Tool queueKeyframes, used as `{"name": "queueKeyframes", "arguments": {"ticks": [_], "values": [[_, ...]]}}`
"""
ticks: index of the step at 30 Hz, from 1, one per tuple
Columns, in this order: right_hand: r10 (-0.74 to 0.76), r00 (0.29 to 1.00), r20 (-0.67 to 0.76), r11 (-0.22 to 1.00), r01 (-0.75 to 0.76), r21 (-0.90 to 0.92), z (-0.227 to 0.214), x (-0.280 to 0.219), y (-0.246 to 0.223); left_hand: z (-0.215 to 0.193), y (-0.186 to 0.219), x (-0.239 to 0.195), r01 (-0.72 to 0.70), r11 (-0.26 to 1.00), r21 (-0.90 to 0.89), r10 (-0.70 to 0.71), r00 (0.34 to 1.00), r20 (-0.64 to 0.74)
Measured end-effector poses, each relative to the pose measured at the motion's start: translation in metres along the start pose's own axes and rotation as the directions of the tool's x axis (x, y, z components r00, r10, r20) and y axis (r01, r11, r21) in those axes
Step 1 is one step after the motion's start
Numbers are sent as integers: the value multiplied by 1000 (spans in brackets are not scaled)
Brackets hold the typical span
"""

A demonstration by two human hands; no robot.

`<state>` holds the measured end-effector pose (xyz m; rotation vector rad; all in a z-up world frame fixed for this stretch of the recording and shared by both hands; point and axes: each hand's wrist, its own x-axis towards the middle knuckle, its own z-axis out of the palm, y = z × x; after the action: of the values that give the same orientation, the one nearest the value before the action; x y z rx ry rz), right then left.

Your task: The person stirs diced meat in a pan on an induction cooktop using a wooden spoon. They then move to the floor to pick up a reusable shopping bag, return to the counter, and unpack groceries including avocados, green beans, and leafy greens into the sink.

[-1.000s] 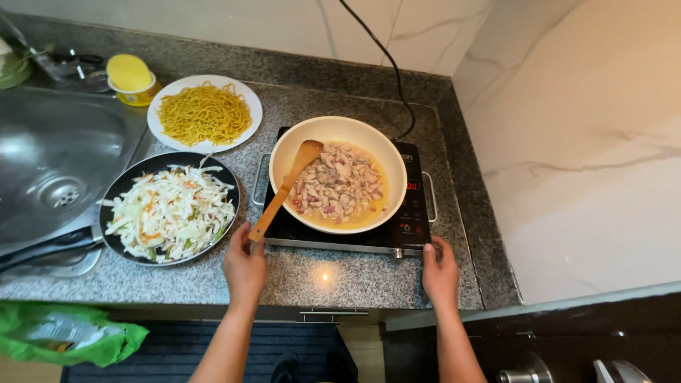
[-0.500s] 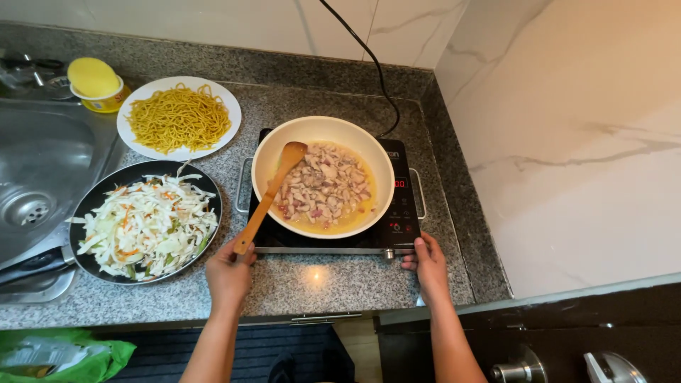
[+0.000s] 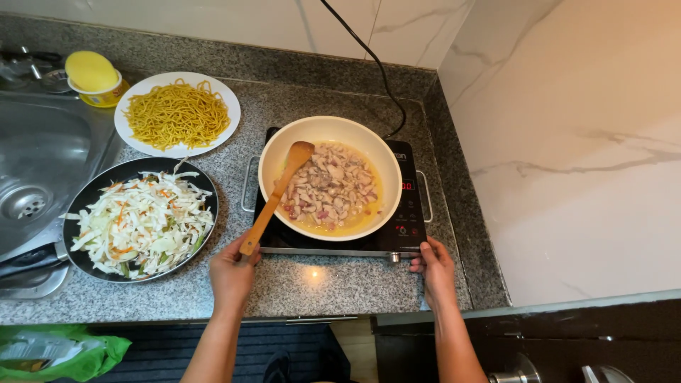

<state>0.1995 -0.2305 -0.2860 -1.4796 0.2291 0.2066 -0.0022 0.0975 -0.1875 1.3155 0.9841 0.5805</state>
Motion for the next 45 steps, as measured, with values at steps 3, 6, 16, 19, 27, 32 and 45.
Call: {"name": "queueKeyframes", "arguments": {"ticks": [3, 6, 16, 19, 27, 32, 45], "values": [[-9, 1000, -10, 1000, 9, -3, -5, 0, -2, 5, 4, -5, -1, 1000, -13, 1, 1000, -12], [-12, 999, -31, 1000, 12, 5, -13, 3, 2, 7, -14, -1, 11, 999, -46, -11, 1000, 5], [-21, 997, -73, 1000, 21, 4, -39, 21, 15, 21, -21, -8, 33, 999, -44, -31, 998, 49], [-18, 997, -79, 1000, 19, 9, -46, 24, 17, 24, -22, -10, 54, 997, -52, -51, 996, 69], [11, 997, -72, 1000, -9, 29, -46, 17, 7, 27, -22, -10, 94, 994, -51, -89, 992, 86], [91, 995, -42, 995, -92, -24, -25, -27, -42, 17, 16, -18, -44, 953, 298, 26, 998, 64], [99, 989, 114, 994, -91, -66, 22, -112, -17, 30, 75, -57, 89, 971, 221, -166, 918, 361]]}}
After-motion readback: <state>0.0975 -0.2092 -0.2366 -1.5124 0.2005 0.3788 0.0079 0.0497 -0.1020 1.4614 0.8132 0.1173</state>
